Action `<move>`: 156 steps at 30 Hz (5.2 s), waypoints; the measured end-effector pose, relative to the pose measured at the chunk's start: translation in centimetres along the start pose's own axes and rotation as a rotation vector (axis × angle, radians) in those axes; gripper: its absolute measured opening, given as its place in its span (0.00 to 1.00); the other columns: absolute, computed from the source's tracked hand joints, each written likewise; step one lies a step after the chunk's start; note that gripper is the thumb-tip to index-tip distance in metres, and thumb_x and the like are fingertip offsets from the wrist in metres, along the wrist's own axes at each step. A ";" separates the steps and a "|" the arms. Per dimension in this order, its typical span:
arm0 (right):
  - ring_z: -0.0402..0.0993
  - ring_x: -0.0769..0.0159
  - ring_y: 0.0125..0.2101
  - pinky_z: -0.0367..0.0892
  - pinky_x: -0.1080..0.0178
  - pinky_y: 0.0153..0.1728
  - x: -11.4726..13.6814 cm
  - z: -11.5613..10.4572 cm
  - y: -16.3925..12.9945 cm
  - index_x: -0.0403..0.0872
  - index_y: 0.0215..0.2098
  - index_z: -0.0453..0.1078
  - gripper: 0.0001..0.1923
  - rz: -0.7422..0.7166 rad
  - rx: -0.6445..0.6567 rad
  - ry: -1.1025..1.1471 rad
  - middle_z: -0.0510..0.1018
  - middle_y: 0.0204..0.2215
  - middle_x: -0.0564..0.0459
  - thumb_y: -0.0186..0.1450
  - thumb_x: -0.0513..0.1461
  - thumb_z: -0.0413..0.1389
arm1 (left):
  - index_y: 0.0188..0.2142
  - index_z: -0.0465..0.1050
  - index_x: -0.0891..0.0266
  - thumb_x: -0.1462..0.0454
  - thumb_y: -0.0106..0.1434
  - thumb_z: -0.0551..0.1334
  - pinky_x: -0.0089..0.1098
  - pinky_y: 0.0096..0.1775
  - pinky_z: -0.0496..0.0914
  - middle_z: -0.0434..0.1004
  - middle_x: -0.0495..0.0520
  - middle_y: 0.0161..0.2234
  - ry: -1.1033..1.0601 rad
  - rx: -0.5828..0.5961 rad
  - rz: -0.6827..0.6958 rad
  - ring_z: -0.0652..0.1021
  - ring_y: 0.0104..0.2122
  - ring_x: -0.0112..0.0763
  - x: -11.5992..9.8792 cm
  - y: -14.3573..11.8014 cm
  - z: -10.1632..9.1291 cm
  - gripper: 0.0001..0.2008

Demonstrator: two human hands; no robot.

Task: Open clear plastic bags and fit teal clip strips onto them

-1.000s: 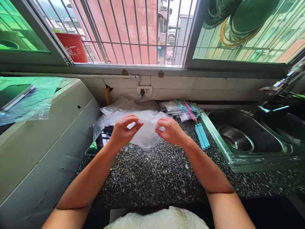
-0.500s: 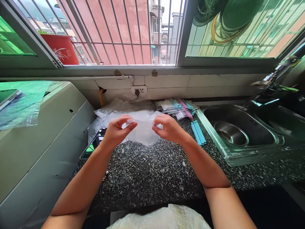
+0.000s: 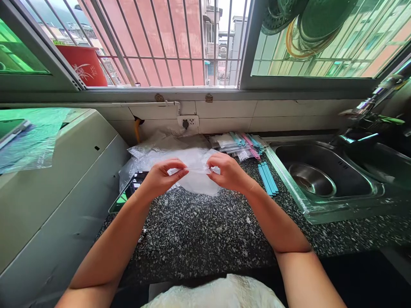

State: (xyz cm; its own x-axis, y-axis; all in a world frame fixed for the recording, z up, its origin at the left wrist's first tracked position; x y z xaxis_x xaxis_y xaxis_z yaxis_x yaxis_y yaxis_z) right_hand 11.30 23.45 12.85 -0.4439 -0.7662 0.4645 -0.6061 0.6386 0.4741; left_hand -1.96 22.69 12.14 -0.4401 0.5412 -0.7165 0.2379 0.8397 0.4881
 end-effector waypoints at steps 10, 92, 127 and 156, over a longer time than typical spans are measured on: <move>0.69 0.67 0.36 0.65 0.62 0.38 -1.6 1.1 0.4 0.45 0.33 0.69 0.10 0.096 0.053 0.318 0.74 0.35 0.50 0.58 0.44 0.58 | 0.24 0.73 0.62 0.55 0.50 0.67 0.29 0.29 0.68 0.74 0.50 0.23 -0.317 -0.185 -0.141 0.71 0.26 0.27 1.9 -0.1 -2.1 0.12; 0.67 0.63 0.38 0.64 0.57 0.42 1.1 1.0 0.3 0.50 0.32 0.69 0.08 -0.142 -0.155 -0.008 0.75 0.35 0.52 0.57 0.44 0.60 | 0.27 0.69 0.61 0.67 0.59 0.61 0.31 0.33 0.68 0.73 0.50 0.25 0.106 -0.175 0.240 0.72 0.29 0.28 -1.9 -0.2 -2.0 0.04; 0.65 0.61 0.38 0.64 0.55 0.41 0.8 0.3 -0.2 0.52 0.36 0.72 0.09 -0.150 -0.344 -0.068 0.73 0.35 0.51 0.58 0.45 0.60 | 0.29 0.70 0.59 0.66 0.61 0.59 0.34 0.34 0.70 0.75 0.50 0.26 0.285 -0.226 0.506 0.72 0.30 0.30 -5.5 -1.3 -3.5 0.04; 0.67 0.65 0.31 0.65 0.59 0.35 -1.0 0.7 0.7 0.49 0.25 0.72 0.12 -0.223 -0.040 -0.065 0.77 0.27 0.52 0.64 0.41 0.52 | 0.25 0.69 0.62 0.67 0.59 0.62 0.29 0.30 0.69 0.73 0.48 0.23 0.202 -0.381 0.339 0.73 0.26 0.26 -3.2 -1.0 -5.8 0.06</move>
State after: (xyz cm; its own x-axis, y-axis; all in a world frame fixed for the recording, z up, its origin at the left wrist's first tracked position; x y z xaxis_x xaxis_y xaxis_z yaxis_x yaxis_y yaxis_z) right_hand 10.85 24.58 12.15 -0.3442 -0.8908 0.2967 -0.6676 0.4544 0.5898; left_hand -5.76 19.84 16.82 -0.5597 0.7279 -0.3961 0.0814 0.5240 0.8478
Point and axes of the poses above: each hand's wrist, its own y-axis towards the middle knuckle, its own z-axis out of the palm, x = y × z, the point moved 10 cm from there along y, towards the middle knuckle
